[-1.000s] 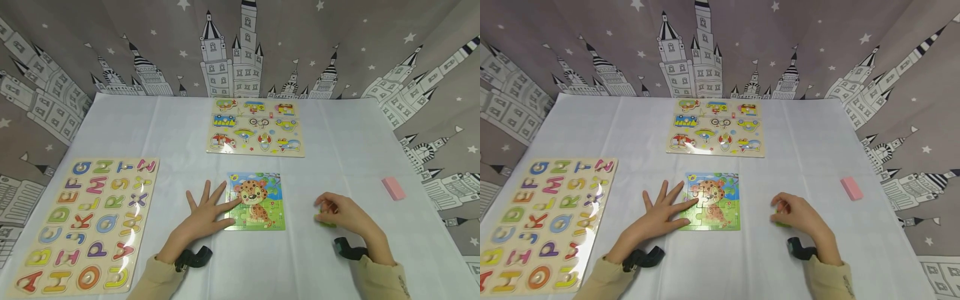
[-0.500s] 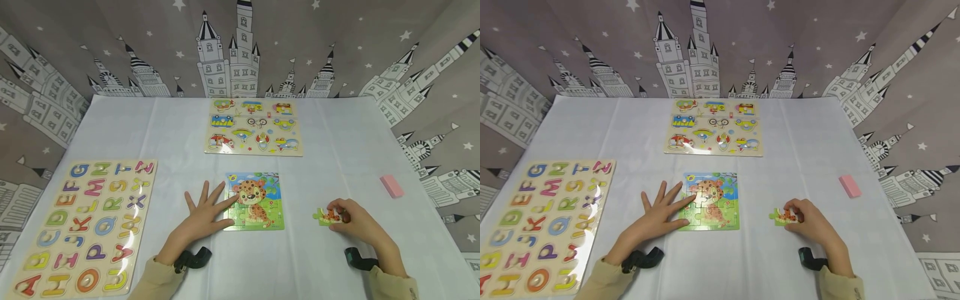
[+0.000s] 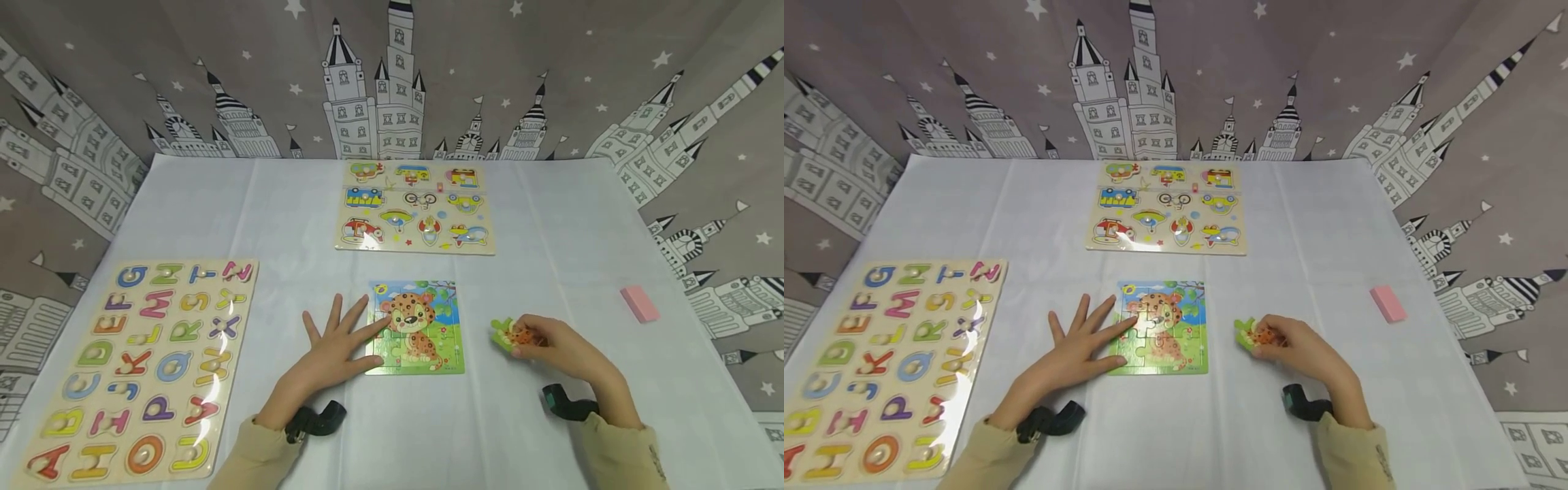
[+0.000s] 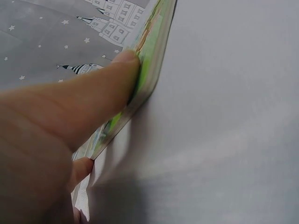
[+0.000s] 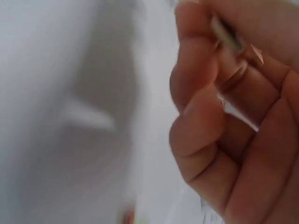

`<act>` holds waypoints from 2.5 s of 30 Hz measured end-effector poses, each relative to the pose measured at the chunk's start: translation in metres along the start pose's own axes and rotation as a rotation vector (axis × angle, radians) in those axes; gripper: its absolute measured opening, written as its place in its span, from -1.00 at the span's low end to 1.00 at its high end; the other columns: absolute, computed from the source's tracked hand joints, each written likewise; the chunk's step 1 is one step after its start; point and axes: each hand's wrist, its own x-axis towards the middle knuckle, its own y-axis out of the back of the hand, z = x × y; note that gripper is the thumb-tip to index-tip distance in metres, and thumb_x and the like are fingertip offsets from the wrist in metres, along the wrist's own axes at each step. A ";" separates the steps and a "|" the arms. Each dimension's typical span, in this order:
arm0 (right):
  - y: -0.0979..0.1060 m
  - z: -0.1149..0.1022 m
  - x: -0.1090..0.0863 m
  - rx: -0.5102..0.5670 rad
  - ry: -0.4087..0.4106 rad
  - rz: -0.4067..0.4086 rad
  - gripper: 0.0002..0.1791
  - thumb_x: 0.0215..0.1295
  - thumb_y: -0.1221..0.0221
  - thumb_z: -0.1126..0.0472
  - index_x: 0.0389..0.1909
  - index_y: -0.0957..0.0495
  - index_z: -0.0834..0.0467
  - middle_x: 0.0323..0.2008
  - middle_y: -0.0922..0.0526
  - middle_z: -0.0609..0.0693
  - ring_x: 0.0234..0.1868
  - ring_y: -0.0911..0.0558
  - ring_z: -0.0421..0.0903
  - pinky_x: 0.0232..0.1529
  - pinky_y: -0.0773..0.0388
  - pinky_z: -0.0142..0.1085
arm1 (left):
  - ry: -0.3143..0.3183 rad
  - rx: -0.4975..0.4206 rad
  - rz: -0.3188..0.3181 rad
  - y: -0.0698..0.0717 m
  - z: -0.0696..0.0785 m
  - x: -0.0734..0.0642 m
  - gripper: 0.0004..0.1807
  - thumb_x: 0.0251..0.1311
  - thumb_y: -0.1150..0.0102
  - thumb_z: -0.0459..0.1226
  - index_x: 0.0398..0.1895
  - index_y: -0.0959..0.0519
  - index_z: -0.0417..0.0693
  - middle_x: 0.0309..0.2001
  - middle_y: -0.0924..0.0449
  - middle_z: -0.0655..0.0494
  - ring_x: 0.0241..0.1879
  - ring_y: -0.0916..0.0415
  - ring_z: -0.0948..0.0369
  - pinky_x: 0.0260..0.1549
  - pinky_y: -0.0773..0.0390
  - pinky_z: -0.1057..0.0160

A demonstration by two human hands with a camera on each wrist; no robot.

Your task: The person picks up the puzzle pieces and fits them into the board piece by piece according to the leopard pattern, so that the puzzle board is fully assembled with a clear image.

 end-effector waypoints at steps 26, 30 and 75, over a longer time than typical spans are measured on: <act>-0.073 -0.076 0.073 -0.074 0.122 -0.250 -0.71 0.18 -0.19 0.11 -0.07 -0.48 0.03 -0.73 -0.46 -0.13 -0.69 -0.45 -0.22 -0.55 -0.36 -0.34 | -0.017 0.029 -0.001 -0.003 -0.001 0.000 -0.33 0.05 -0.08 0.18 0.28 -0.28 0.34 0.41 0.18 -0.01 0.31 0.54 -0.21 -0.11 0.67 -0.40; -0.077 -0.080 0.074 -0.167 0.090 -0.183 -0.64 0.13 -0.22 0.05 -0.08 -0.42 0.06 -0.73 -0.42 -0.13 -0.71 -0.38 -0.23 -0.60 -0.29 -0.35 | -0.015 0.026 0.002 -0.002 -0.002 0.000 -0.34 0.04 -0.09 0.17 0.27 -0.29 0.34 0.41 0.17 -0.01 0.31 0.54 -0.21 -0.11 0.68 -0.40; 0.028 0.065 -0.050 0.063 -0.145 0.151 -0.47 -0.10 -0.36 0.31 -0.08 -0.35 0.31 -0.41 -0.24 0.04 -0.56 -0.27 -0.24 -0.56 -0.22 -0.38 | 0.008 0.003 -0.007 -0.002 -0.001 0.001 -0.35 0.04 -0.08 0.18 0.25 -0.32 0.32 0.41 0.17 -0.01 0.31 0.56 -0.20 -0.10 0.70 -0.37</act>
